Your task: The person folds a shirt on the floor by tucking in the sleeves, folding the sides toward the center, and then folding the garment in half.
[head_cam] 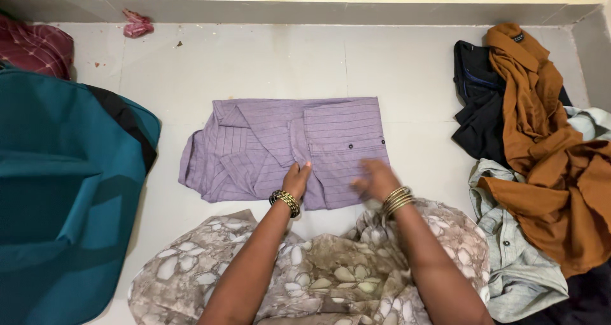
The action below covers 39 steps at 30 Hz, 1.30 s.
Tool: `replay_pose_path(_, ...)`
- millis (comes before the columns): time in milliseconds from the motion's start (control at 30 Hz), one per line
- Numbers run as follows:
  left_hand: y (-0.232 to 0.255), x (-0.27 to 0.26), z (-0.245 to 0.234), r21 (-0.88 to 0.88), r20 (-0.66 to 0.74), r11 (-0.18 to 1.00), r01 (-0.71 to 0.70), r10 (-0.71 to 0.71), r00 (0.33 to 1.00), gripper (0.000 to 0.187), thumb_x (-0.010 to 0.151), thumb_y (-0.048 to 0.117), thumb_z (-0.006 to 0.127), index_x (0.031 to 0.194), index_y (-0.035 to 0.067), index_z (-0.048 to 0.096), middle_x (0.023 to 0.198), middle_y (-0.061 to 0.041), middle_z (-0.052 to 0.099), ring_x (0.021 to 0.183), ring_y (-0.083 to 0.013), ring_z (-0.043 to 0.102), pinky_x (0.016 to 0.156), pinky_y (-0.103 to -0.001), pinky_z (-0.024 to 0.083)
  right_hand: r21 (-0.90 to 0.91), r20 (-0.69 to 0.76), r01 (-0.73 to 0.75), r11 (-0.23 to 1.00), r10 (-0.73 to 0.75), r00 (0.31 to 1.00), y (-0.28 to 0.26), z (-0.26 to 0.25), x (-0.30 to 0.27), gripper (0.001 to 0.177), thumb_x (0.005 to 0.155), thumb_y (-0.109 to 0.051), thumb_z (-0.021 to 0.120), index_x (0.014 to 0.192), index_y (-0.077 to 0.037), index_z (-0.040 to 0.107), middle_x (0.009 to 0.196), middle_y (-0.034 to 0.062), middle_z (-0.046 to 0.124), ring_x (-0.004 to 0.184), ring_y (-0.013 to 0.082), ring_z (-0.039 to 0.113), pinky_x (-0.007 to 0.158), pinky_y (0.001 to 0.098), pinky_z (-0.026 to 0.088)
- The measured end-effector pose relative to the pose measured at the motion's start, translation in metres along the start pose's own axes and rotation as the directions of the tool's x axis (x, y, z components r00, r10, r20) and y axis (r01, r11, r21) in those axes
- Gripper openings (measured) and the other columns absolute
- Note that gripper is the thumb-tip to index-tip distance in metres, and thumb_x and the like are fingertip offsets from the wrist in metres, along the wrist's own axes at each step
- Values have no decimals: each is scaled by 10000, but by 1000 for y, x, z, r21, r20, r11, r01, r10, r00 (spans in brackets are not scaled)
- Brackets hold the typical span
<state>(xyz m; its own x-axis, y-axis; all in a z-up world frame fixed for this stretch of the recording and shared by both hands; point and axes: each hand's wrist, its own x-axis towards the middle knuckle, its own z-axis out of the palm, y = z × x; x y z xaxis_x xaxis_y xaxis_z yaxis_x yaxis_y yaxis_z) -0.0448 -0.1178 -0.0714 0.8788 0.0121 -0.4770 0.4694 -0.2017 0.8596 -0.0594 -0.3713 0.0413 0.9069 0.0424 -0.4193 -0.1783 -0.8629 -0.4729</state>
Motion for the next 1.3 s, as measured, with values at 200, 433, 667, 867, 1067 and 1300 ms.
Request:
replay_pose_path(200, 39, -22, 4, -481, 227, 761, 435, -371, 900, 527, 884, 379, 636, 1324, 191, 415, 1218, -5, 596, 1036, -167, 603, 769, -413, 530, -245, 339, 167, 955, -77, 938, -92, 16, -36, 1058, 683, -548, 887, 1516, -207, 332, 1458, 139, 425, 1322, 342, 443, 1085, 480, 432)
replay_pose_path(433, 27, -9, 3, -683, 336, 610, 400, -224, 915, 606, 949, 399, 710, 1400, 135, 402, 1320, -21, 546, 1096, -170, 551, 785, -350, 491, -296, 73, 183, 938, -169, 983, -83, 57, -16, 888, 817, -268, 772, 1587, -240, 331, 1338, 142, 516, 1151, 347, 571, 902, 467, 546)
replay_pose_path(667, 67, -15, -2, -569, 352, 687, 452, -293, 889, 498, 930, 469, 603, 1300, 188, 423, 1220, -88, 554, 1000, -210, 622, 841, -362, 531, 246, -74, 207, 947, -195, 978, -34, 38, 19, 564, 736, -16, 704, 1290, -93, 630, 1161, 181, 685, 1078, 361, 654, 934, 433, 531)
replay_pose_path(867, 68, 25, 11, -518, 194, 780, 351, -293, 936, 493, 966, 471, 625, 1280, 129, 461, 1072, -94, 562, 877, -204, 552, 747, -368, 504, 362, -166, 375, 853, -336, 927, -44, 28, 15, 550, 716, -39, 736, 1255, -49, 630, 1147, 186, 698, 1083, 367, 661, 942, 417, 526)
replay_pose_path(1067, 47, 117, 5, 112, -254, 987, 114, -83, 964, 895, 957, 638, 734, 1437, -67, 462, 1308, -229, 591, 1072, -274, 651, 871, -368, 539, 436, -165, 344, 831, -303, 939, -41, 12, 20, 525, 733, -75, 784, 1233, -31, 630, 1136, 182, 705, 1057, 363, 674, 916, 410, 539)
replay_pose_path(1300, 87, 129, 32, -88, -371, 984, 156, -178, 911, 1039, 673, 219, 903, 1477, -26, 292, 1346, -265, 586, 1179, -324, 631, 1004, -365, 513, 451, -44, 239, 860, -246, 968, -49, 15, 22, 416, 799, -78, 744, 1204, -51, 653, 1106, 173, 725, 1040, 342, 704, 906, 401, 555)
